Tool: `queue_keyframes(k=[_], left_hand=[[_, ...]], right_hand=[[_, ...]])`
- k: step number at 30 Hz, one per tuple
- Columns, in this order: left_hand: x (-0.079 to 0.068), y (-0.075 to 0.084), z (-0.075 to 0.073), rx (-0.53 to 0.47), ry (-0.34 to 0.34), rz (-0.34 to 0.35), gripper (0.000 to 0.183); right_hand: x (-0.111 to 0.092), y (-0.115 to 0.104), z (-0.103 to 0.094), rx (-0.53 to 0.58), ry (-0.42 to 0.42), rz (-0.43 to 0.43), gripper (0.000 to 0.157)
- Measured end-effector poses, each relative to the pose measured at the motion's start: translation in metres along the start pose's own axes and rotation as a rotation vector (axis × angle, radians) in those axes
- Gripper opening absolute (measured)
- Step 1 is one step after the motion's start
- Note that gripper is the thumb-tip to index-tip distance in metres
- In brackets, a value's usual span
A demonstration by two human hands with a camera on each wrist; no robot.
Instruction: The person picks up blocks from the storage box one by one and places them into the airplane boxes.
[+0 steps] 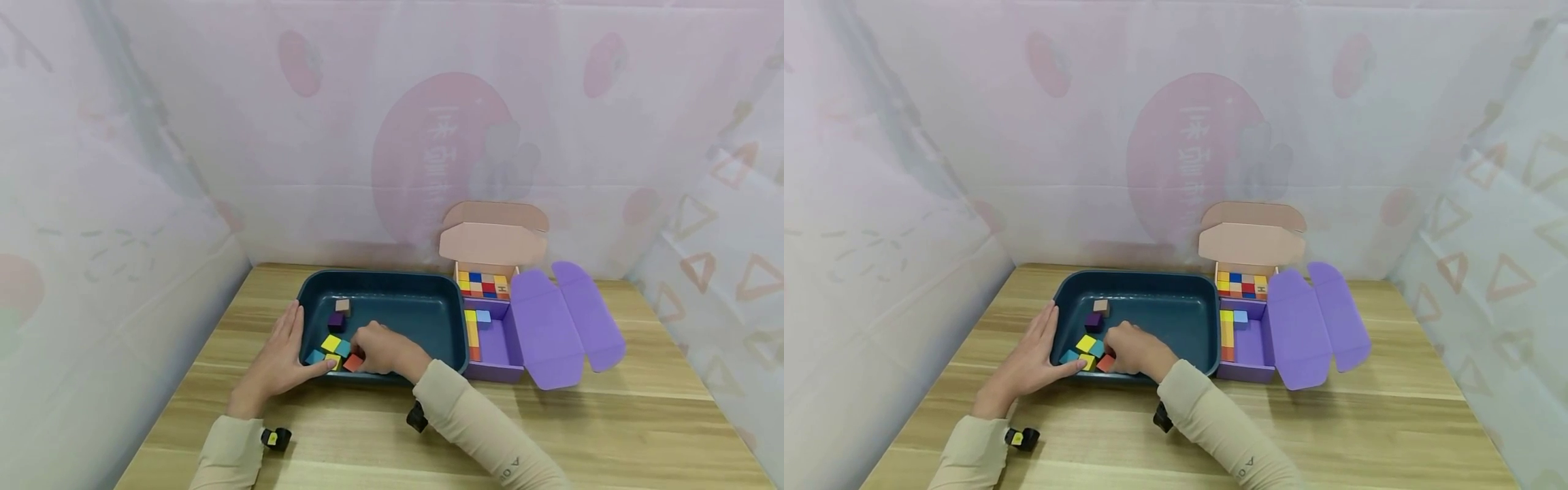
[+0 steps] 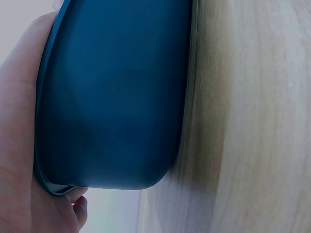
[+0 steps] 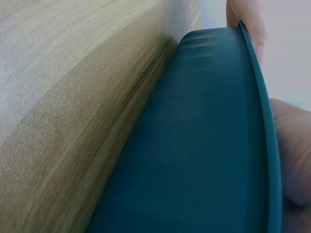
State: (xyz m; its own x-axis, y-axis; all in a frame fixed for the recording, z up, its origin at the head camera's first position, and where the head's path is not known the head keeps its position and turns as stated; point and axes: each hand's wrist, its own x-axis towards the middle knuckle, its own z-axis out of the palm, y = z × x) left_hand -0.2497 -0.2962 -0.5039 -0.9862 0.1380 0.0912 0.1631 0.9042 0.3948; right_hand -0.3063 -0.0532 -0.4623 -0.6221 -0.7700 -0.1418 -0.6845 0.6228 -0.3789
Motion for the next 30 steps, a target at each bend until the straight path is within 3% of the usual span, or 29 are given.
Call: queue_keyframes(k=[14, 21, 30], left_hand=[[0.0, 0.001, -0.001, -0.004, -0.003, -0.006, 0.133], [0.0, 0.0, -0.001, -0.005, -0.01, -0.014, 0.135], [0.001, -0.001, -0.001, -0.005, -0.007, -0.007, 0.135]], right_hand=[[-0.009, 0.008, -0.008, 0.023, 0.015, 0.066, 0.023], [-0.026, 0.019, -0.024, 0.077, 0.035, 0.149, 0.031], [-0.057, 0.04, -0.047, 0.152, 0.116, 0.165, 0.031]])
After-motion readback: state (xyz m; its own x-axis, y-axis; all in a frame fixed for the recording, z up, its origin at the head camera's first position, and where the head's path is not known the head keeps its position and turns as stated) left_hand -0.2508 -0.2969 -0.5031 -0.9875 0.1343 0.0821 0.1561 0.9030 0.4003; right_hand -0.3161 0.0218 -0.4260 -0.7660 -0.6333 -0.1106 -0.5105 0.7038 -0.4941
